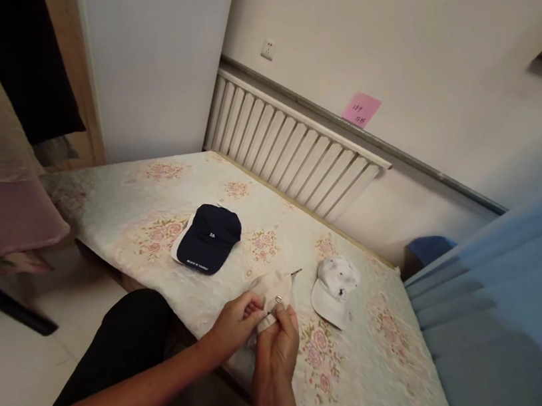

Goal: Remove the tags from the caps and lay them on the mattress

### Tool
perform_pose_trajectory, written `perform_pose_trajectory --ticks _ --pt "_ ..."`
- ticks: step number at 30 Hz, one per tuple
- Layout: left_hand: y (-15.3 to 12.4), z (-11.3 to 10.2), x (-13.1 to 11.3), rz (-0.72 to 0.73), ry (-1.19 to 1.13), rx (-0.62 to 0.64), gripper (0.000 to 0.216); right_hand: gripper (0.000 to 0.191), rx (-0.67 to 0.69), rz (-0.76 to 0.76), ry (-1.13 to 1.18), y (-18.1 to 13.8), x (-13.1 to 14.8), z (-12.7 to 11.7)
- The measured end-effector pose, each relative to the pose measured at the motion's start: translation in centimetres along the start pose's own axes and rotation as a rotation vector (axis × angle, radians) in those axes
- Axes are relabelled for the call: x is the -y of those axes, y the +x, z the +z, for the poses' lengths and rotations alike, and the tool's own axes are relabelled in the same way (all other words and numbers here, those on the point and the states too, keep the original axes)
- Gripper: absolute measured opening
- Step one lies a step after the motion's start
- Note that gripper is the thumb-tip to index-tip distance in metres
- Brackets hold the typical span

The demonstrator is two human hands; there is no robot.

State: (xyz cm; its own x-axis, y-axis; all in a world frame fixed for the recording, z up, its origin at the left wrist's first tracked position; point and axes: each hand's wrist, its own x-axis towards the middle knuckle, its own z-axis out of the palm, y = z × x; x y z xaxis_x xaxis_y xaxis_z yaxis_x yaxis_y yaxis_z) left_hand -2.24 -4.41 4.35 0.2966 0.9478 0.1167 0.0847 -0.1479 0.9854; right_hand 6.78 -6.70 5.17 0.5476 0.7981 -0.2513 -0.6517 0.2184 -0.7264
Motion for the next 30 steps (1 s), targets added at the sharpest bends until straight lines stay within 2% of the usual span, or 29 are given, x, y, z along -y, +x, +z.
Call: perform_pose_trajectory --ticks 5,9,12,14,16,19,21,25,28,30 --pt "-0.8 0.8 2.1 -0.103 0.043 -0.040 0.005 0.021 0.073 0.117 -0.032 -0.4 -1.3 -0.5" --pt "-1.5 1.0 3.7 -0.181 0.047 -0.077 0.014 0.019 0.084 0.178 -0.071 -0.5 -2.1 -0.5" --pt "-2.1 0.8 4.4 -0.188 0.064 -0.061 0.013 0.030 0.074 0.217 -0.188 0.3 -2.1 -0.5" --pt "-2.6 0.7 4.8 -0.189 0.097 -0.017 0.011 0.037 0.102 0.205 -0.291 1.3 -1.7 -0.5" --pt "-3.2 0.7 5.2 -0.195 0.137 0.069 0.008 0.039 0.197 0.205 -0.373 2.3 -1.2 -0.5" --pt "-4.2 0.7 5.4 -0.183 0.191 0.230 0.005 0.031 0.337 0.268 -0.443 3.2 -0.4 -0.3" --pt "-4.6 0.8 5.3 -0.172 0.198 0.274 0.005 0.024 0.364 0.300 -0.458 3.4 0.0 -0.1" --pt "-4.5 0.7 4.5 -0.159 0.140 0.207 0.017 0.022 0.330 0.271 -0.413 3.0 0.2 0.4" --pt "-4.0 0.4 3.2 -0.107 0.007 0.189 0.025 0.024 0.248 0.169 -0.353 2.6 0.6 0.9" --pt "-3.5 0.4 2.1 -0.070 -0.067 0.176 0.023 0.025 0.184 0.086 -0.317 2.3 1.3 1.2"
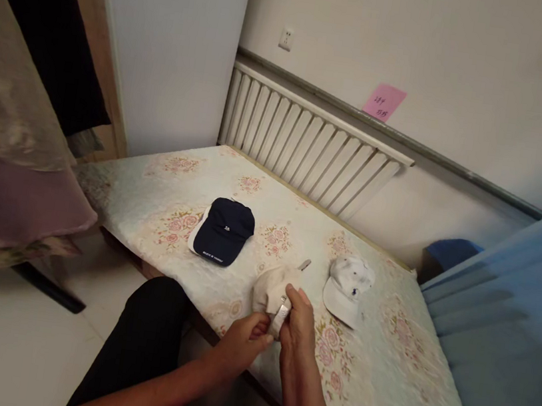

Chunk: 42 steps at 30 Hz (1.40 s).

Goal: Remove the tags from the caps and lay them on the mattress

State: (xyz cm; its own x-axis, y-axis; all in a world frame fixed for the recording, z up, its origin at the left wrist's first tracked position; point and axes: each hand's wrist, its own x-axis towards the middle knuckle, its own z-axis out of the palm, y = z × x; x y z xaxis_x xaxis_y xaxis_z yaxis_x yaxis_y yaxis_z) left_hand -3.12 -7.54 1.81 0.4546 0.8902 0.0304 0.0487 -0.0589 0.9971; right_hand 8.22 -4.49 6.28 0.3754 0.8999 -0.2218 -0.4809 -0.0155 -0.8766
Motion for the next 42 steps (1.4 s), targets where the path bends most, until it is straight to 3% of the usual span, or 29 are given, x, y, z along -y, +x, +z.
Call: perform_pose_trajectory --ticks 7,13,16,19,22,27,32,37,42 --pt "1.2 1.4 -4.1 0.075 -0.017 -0.031 0.015 0.021 -0.275 -0.307 0.046 -2.7 3.9 -0.3" --pt "1.1 3.2 -9.0 0.222 0.095 0.042 0.017 0.019 -0.532 -0.683 -0.157 -6.7 5.9 0.0" --pt "1.2 3.8 -10.6 0.187 -0.077 0.128 0.019 0.021 -0.647 -0.883 -0.159 -7.8 5.8 0.2" --pt "1.8 4.1 -10.3 0.065 -0.249 0.165 0.015 0.026 -0.679 -0.861 -0.216 -7.9 4.9 -0.5" --pt "2.5 4.0 -8.8 -0.062 -0.397 0.148 0.010 0.029 -0.617 -0.672 -0.295 -7.4 3.7 -1.8" --pt "3.1 3.5 -6.1 -0.141 -0.433 0.102 0.019 0.022 -0.455 -0.452 -0.138 -6.4 1.7 -3.4" --pt "3.3 2.8 -4.9 -0.160 -0.435 0.081 0.025 0.017 -0.112 -0.299 0.174 -5.0 0.8 -4.3" --pt "3.5 1.9 -4.2 -0.238 -0.536 0.117 0.034 0.028 0.210 -0.139 0.276 -4.0 0.9 -5.4" --pt "3.4 1.3 -3.5 -0.285 -0.604 0.167 0.036 0.034 0.287 -0.086 0.283 -3.2 0.7 -6.1"
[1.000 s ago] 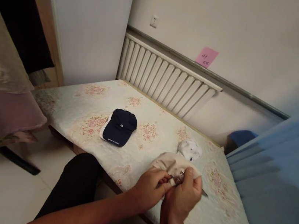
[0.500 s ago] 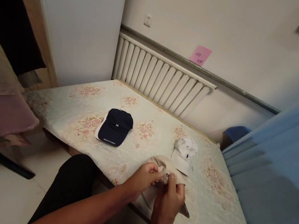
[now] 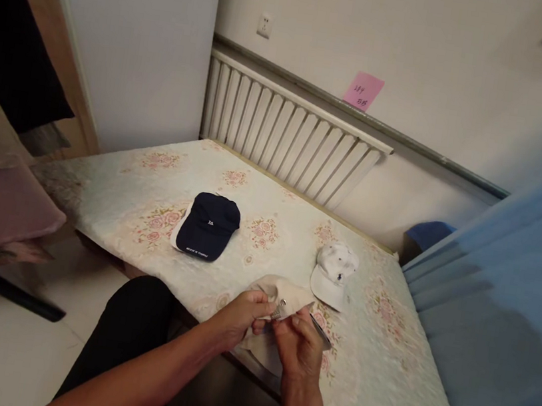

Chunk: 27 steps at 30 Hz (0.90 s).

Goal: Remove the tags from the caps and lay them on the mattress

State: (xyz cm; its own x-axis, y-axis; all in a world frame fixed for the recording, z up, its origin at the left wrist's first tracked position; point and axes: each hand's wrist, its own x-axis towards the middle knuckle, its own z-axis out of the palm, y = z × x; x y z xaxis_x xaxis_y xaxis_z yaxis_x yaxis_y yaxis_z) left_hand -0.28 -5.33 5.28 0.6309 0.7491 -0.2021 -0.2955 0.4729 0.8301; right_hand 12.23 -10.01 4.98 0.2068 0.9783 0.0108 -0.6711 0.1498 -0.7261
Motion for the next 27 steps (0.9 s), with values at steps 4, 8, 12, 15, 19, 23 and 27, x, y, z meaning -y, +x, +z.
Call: perform_pose_trajectory --ticks 4,8,12,15,19,23,27 --pt "0.0 -0.3 0.4 -0.006 -0.035 0.005 0.036 0.031 0.000 0.025 -0.010 0.3 -0.2 0.1" --pt "-0.1 -0.4 0.7 0.015 -0.014 -0.039 0.033 0.031 -0.005 0.042 -0.009 0.6 -0.5 0.1" --pt "-0.5 -0.3 0.8 0.065 0.035 -0.066 0.025 0.032 -0.035 0.098 0.052 0.5 -0.7 -0.2" --pt "-0.7 -0.1 0.8 0.096 0.084 -0.075 0.021 0.033 -0.053 0.111 0.031 0.4 -0.7 -0.4" --pt "-0.6 0.2 0.9 0.110 0.174 -0.187 0.022 0.033 -0.044 0.086 0.013 0.2 -0.7 -0.3" --pt "-0.5 0.2 1.6 0.241 0.356 -0.334 0.019 0.031 -0.015 0.093 0.052 0.1 -1.2 0.0" --pt "-0.9 0.2 1.8 0.413 0.555 -0.356 0.016 0.030 -0.004 0.116 0.038 0.1 -1.7 0.1"
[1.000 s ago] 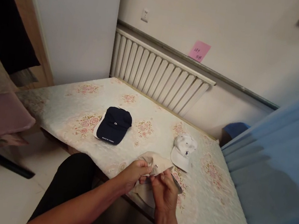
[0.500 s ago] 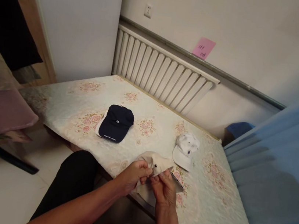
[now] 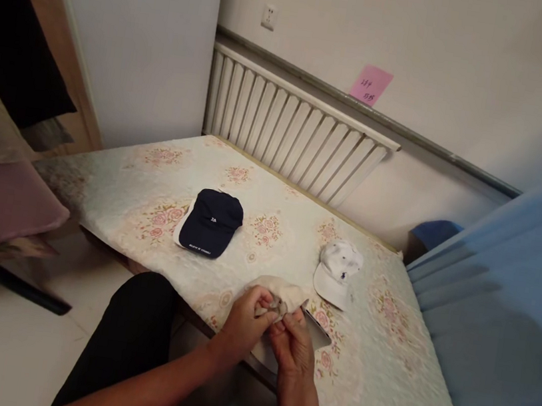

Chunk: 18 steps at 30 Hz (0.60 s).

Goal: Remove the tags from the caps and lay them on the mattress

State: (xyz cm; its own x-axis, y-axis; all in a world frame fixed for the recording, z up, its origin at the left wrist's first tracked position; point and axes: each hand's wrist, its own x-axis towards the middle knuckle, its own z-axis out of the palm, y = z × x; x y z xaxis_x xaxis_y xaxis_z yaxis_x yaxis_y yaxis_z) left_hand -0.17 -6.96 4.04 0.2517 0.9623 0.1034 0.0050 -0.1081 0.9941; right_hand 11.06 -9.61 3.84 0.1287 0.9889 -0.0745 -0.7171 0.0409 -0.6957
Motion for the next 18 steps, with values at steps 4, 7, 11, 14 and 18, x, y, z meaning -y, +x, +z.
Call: perform_pose_trajectory --ticks 4,7,11,14,18 --pt "-0.16 -0.16 -0.28 0.033 0.059 0.046 0.022 0.029 0.001 0.028 -0.009 0.16 -0.15 -0.40" --pt "-0.18 -0.16 -0.39 0.022 0.073 0.074 0.026 0.023 0.014 0.031 0.004 0.26 -0.29 -0.75" --pt "-0.17 -0.15 -0.38 0.000 0.064 0.117 0.024 0.020 0.009 0.022 -0.016 0.32 -0.50 -0.88" --pt "0.03 -0.17 -0.31 -0.037 0.023 0.145 0.017 0.028 0.003 0.029 -0.016 0.26 -0.63 -0.85" --pt "0.34 -0.31 -0.38 -0.052 -0.105 0.193 0.005 0.031 0.003 0.033 -0.021 0.16 -0.84 -0.95"
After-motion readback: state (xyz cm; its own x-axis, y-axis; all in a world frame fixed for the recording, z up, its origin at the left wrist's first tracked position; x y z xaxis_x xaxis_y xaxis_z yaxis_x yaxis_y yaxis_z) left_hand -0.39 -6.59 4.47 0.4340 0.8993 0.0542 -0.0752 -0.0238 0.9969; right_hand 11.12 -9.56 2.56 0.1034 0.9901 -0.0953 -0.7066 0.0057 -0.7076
